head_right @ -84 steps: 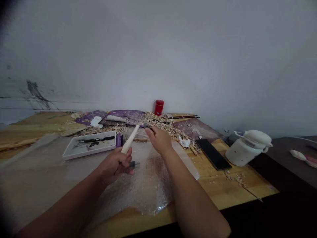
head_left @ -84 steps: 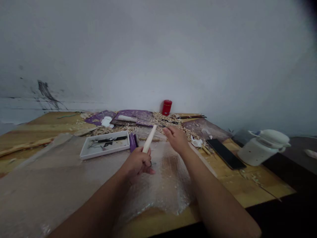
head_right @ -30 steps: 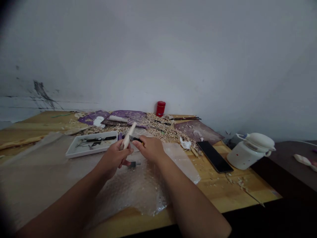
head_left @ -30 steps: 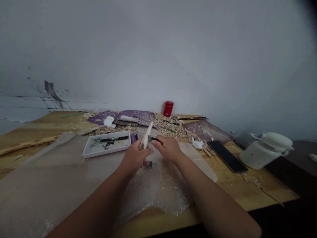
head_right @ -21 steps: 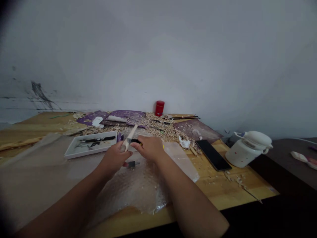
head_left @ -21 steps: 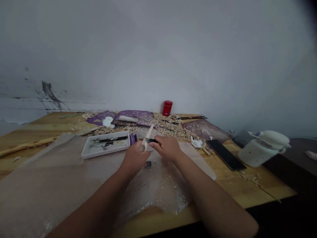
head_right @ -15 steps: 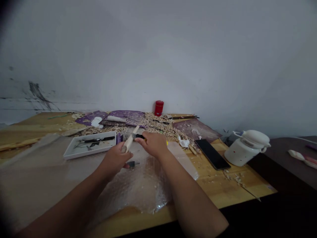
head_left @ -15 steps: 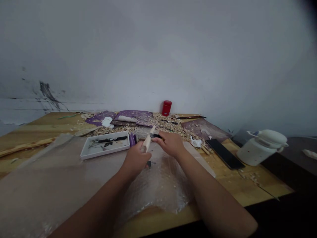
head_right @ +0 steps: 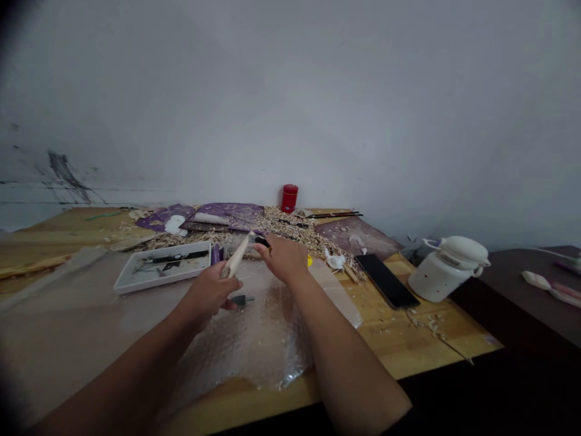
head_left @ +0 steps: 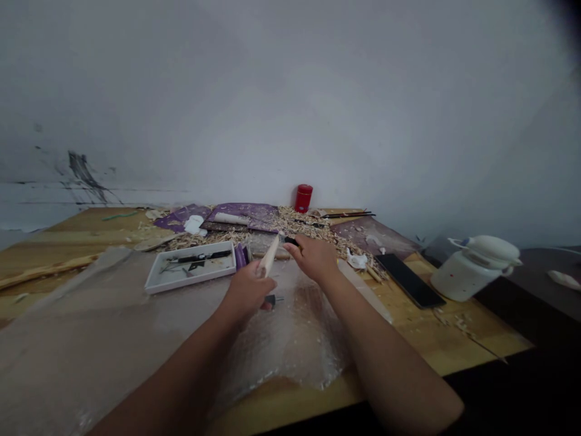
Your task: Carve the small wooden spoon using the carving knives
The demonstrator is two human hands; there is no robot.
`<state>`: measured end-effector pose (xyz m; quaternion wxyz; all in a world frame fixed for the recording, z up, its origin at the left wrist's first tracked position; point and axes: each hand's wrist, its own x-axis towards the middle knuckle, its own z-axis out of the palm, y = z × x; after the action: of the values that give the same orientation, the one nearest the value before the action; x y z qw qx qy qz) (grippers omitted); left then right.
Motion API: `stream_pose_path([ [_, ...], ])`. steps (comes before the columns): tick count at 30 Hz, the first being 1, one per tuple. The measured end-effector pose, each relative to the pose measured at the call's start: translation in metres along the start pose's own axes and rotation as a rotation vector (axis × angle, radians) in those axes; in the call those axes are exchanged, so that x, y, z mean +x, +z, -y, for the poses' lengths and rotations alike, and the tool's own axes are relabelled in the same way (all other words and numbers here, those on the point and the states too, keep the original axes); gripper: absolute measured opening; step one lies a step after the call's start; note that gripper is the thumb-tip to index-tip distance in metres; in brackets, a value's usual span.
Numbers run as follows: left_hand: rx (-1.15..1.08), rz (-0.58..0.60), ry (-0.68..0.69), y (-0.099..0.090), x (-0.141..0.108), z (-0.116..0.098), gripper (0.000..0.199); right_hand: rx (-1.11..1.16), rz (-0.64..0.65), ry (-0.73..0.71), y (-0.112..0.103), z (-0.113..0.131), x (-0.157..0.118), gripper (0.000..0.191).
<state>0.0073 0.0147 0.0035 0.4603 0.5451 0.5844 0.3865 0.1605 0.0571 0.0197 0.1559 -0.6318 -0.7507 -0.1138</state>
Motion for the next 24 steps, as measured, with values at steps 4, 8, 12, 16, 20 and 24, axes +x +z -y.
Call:
stream_pose_path([
  [4,-0.011,-0.016,0.011,0.000,0.001,0.001,0.031,0.016,-0.009,0.019,0.002,0.000,0.003,0.064],
  [8,-0.019,-0.006,0.038,0.003,-0.005,-0.001,0.024,0.044,0.017,0.242,0.000,-0.025,0.013,0.067],
  [12,-0.024,-0.003,0.011,0.005,-0.007,-0.005,0.025,0.080,-0.057,0.308,0.001,-0.038,0.014,0.064],
  [16,-0.047,-0.002,0.052,0.001,-0.003,-0.003,0.031,0.123,-0.062,0.034,0.004,-0.010,0.003,0.057],
  [20,-0.074,-0.007,0.107,-0.005,0.002,0.000,0.028,0.155,0.028,-0.157,0.004,0.012,-0.006,0.055],
  [24,0.054,-0.068,0.157,-0.009,0.005,0.001,0.026,0.206,0.115,-0.284,0.002,0.016,-0.010,0.051],
])
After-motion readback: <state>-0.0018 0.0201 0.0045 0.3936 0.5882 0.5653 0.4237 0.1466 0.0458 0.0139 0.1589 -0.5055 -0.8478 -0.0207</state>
